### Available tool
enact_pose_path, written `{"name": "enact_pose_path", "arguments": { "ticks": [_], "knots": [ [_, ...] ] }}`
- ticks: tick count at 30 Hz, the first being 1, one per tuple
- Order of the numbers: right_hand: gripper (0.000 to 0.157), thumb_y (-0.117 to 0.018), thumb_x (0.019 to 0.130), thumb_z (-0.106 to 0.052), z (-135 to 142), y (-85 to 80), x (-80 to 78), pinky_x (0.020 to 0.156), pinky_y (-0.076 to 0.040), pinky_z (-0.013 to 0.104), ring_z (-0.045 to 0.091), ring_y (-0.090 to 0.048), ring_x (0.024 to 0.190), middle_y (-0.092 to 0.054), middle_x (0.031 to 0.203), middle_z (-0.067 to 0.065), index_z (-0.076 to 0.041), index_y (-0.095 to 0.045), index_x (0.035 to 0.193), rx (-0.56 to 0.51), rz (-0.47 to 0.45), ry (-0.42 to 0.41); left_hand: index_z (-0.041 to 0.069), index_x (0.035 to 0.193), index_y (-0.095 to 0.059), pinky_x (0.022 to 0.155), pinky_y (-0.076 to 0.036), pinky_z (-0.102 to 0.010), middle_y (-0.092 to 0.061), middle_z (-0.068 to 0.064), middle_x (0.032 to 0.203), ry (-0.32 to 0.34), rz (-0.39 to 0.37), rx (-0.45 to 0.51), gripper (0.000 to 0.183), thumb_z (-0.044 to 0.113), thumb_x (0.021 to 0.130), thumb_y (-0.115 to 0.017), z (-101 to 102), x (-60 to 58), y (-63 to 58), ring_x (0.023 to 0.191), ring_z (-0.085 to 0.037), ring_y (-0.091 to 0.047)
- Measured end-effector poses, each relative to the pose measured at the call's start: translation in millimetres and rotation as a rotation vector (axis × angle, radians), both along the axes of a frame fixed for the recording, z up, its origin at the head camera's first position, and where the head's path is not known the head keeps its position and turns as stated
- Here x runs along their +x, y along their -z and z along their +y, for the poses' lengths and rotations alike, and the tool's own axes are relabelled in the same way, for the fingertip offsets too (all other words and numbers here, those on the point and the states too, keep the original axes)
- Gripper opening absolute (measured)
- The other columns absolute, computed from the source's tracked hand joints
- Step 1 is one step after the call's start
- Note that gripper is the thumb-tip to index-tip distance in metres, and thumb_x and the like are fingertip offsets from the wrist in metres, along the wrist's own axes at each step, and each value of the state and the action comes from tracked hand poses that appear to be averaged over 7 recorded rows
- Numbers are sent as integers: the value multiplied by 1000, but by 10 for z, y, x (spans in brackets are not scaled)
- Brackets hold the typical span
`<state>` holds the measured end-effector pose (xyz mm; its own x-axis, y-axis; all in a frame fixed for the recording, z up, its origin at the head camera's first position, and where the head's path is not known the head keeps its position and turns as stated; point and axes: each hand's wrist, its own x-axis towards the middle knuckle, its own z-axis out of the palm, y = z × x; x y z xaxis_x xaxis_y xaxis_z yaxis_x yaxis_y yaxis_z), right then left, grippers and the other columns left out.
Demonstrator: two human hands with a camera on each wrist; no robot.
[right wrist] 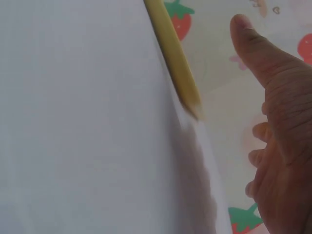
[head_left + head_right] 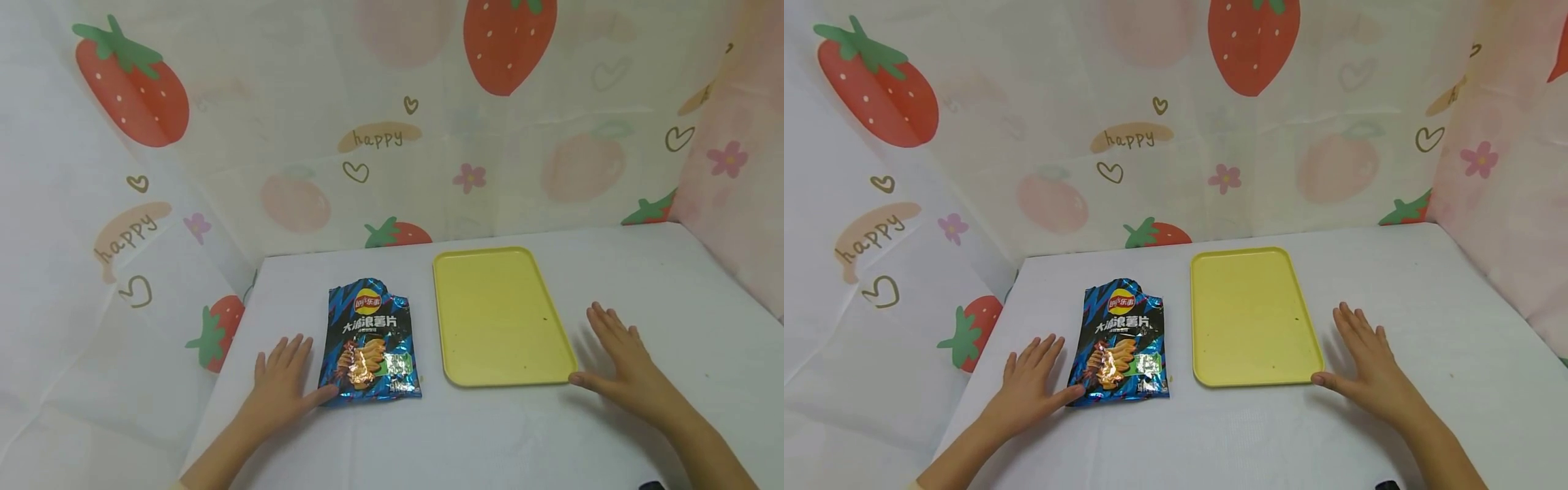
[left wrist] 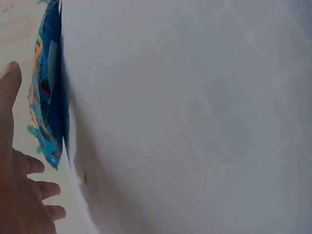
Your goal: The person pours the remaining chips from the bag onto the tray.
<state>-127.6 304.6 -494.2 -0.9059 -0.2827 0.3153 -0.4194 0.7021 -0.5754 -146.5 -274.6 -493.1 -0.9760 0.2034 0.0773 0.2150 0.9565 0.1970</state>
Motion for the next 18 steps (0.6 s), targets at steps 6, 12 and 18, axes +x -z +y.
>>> {"name": "enact_pose_path", "arguments": {
  "ticks": [6,12,18],
  "knots": [
    [114,-87,82,-26,2,54,-2,126,12,41,11,7,158,-8,172,8,-19,-11,166,-10,-17,-12,7,157,-36,115,-16,-75,-38,-20,161,-27,-32,18,111,83,80,-60,80,-16,-69,150,-45,-27],
    [115,-87,82,-25,8,94,-6,124,11,25,11,6,157,-8,172,12,-19,-9,166,-31,-49,-19,5,156,-37,115,-25,-71,-45,-21,156,-33,-52,56,110,78,80,-66,134,-28,-98,145,-44,-37],
    [115,-86,83,-26,3,140,-3,121,12,18,32,3,159,-8,170,22,-19,-7,166,-73,-122,-22,3,157,-36,109,-35,-69,-53,-21,149,-95,-119,101,114,82,79,-65,177,-43,-104,137,-43,-45]
  ]
}}
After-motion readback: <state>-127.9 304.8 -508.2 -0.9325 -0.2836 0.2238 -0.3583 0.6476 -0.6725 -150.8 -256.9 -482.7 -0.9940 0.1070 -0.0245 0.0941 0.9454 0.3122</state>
